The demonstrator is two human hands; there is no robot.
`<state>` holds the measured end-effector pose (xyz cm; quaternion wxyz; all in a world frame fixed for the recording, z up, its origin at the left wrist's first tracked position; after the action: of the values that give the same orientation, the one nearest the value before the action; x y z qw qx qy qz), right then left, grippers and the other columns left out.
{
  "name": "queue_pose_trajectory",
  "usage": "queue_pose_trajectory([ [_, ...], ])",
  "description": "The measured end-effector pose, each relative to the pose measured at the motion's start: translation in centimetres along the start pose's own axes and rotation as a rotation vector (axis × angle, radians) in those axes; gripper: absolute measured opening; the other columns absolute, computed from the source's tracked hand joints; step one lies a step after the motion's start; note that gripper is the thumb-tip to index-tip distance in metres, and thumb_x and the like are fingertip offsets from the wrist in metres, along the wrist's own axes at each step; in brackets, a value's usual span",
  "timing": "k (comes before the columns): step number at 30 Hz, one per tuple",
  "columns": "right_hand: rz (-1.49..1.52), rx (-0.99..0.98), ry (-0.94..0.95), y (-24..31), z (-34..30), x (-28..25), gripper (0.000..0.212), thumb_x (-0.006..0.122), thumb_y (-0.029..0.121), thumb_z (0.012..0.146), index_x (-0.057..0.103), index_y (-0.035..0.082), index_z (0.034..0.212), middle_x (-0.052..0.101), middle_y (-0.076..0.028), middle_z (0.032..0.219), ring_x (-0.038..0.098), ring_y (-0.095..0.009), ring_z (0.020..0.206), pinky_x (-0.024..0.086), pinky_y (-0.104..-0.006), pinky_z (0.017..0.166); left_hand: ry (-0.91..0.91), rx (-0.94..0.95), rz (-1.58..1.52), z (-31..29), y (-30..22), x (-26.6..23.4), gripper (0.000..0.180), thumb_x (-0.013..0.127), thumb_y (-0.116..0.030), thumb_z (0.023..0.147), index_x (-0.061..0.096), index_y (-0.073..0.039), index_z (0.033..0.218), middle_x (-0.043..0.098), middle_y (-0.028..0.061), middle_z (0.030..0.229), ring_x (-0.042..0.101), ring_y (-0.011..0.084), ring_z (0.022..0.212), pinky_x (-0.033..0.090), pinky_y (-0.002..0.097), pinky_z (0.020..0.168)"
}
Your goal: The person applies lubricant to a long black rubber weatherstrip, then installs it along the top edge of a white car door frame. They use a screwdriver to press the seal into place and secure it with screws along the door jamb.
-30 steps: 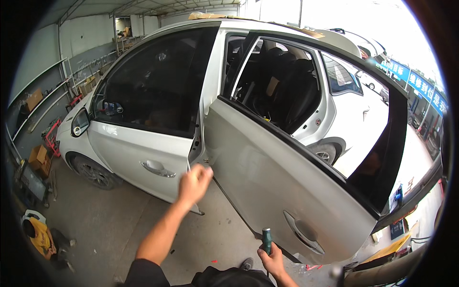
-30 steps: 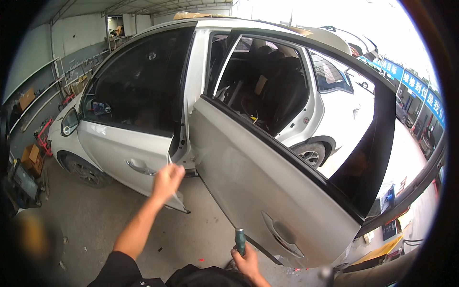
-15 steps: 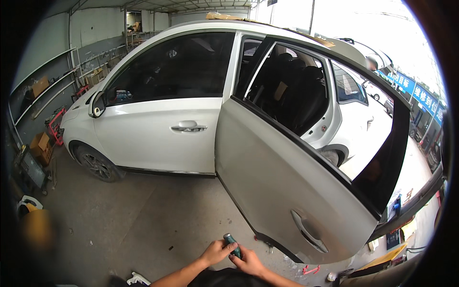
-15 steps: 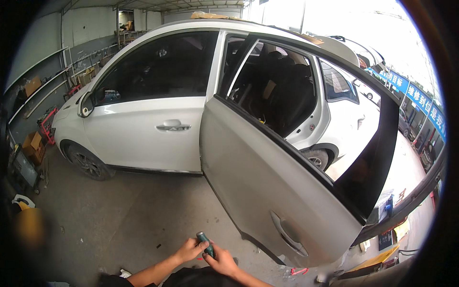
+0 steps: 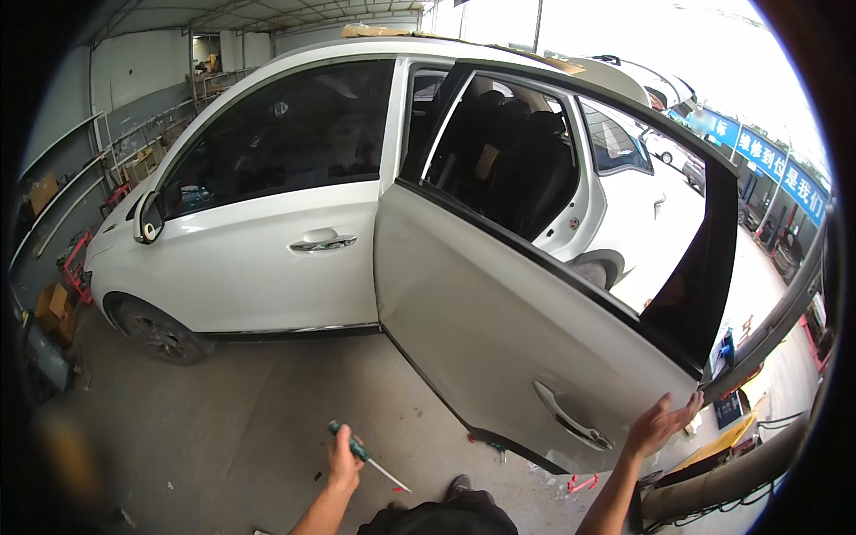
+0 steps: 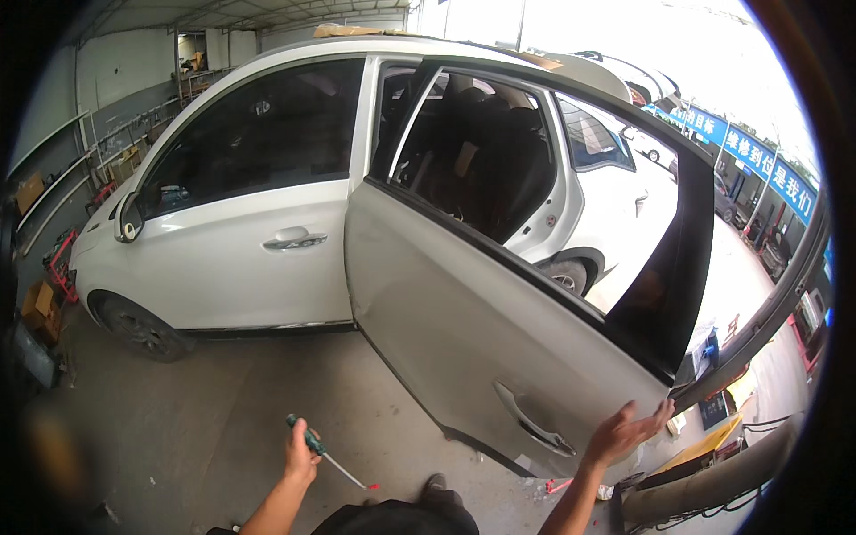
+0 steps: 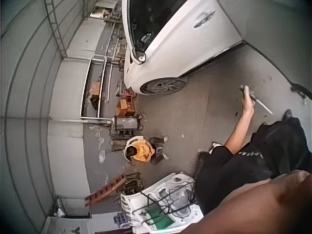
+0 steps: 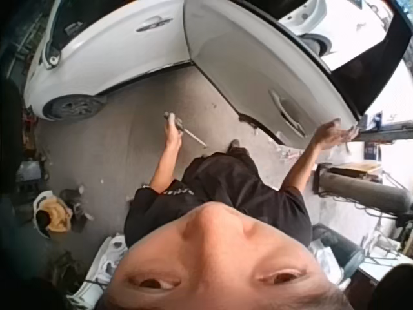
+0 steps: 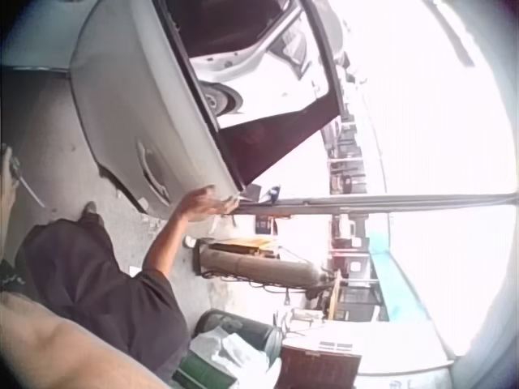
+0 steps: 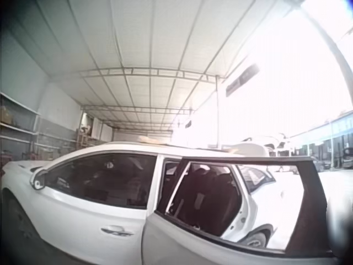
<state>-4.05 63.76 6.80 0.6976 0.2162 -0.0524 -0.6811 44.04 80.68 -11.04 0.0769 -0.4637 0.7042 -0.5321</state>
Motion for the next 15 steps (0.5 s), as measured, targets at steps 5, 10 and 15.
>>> queue_pose_trajectory([
  [5, -0.045, 0.117, -0.022, -2.4, 1.4, 3.5, 0.065, 0.033, 0.051, 0.096, 0.037, 0.004, 0.14, 0.042, -0.02, 0.141, 0.037, -0.037, 0.131, 0.022, -0.0503, 0.109, -0.133, -0.016, 0.079, 1.5, 1.4, -2.5, 0.041, 0.056, -0.043, 0.091, 0.047, -0.008, 0.071, 0.042, 0.0, 0.055, 0.033, 0.0083, 0.037, 0.02, 0.0234, 0.034],
  [10, -0.014, 0.109, -0.011, -3.7, 2.8, 6.6, 0.065, 0.035, 0.052, 0.096, 0.041, 0.003, 0.138, 0.045, -0.019, 0.139, 0.039, -0.037, 0.13, 0.024, -0.0496, 0.109, -0.223, -0.097, 0.087, 1.9, 4.6, -2.5, 0.041, 0.057, -0.043, 0.09, 0.047, -0.008, 0.071, 0.041, -0.0001, 0.056, 0.033, 0.0089, 0.037, 0.02, 0.024, 0.034],
  [15, -0.007, 0.084, 0.011, -7.4, 5.1, 13.9, 0.058, 0.042, 0.042, 0.095, 0.043, 0.0, 0.135, 0.048, -0.021, 0.136, 0.042, -0.037, 0.127, 0.027, -0.0464, 0.108, -0.169, -0.097, 0.104, 3.5, 5.7, 1.7, 0.041, 0.057, -0.042, 0.09, 0.048, -0.008, 0.07, 0.04, -0.0006, 0.055, 0.033, 0.0084, 0.038, 0.019, 0.0247, 0.035],
])
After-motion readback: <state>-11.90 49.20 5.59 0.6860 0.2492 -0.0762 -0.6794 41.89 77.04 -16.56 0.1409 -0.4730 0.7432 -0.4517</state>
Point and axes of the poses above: each hand's wrist, its own z-axis towards the middle knuckle, its own x-axis out of the palm, y = z × x, the point moved 3 cm from there along z, towards the middle knuckle
